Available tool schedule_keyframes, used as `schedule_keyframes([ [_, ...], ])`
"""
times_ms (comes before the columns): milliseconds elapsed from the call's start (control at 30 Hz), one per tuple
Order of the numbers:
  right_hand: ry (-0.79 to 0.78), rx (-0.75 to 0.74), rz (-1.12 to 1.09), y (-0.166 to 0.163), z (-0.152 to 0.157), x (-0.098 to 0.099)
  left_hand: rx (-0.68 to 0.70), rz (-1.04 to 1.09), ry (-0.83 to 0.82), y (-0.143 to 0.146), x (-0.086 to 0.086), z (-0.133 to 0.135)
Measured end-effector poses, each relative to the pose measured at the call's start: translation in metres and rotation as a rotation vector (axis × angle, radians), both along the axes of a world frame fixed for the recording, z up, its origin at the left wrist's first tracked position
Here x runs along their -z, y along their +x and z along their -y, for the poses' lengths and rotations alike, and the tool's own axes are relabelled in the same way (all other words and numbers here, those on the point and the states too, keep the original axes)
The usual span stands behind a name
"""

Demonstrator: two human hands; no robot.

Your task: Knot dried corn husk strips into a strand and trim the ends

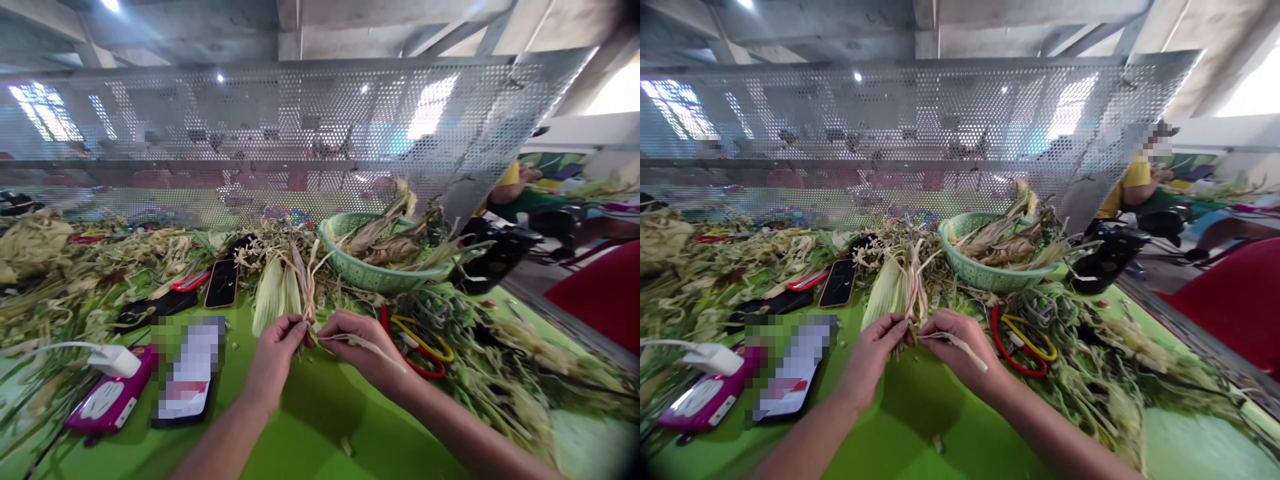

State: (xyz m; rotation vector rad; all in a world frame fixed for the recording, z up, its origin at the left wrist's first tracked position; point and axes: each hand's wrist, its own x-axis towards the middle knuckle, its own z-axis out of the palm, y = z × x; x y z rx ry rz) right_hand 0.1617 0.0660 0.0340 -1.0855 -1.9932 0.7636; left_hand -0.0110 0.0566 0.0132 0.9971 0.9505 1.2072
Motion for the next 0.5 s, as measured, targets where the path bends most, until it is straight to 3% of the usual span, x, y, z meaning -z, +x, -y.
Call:
schedule_keyframes([
  [100,0.021,-0.069,0.048,0.005,-0.006,0.0,-0.01,-0.023,0.005,0.0,0.0,0.0],
  [233,-0.013,0.096,-0.038,0.013,-0.019,0.001,-0.012,-0.117,0.023,0.0,0.001,0.003],
  [333,-0.155,0.187,-0.251,0.015,-0.023,-0.003,0.025,-0.175,0.018,0.0,0.003,0.004],
  [500,-0.385,0.101,-0.456,0.008,-0.016,-0.009,0.095,-0.247,0.042,0.004,0.005,0.004],
])
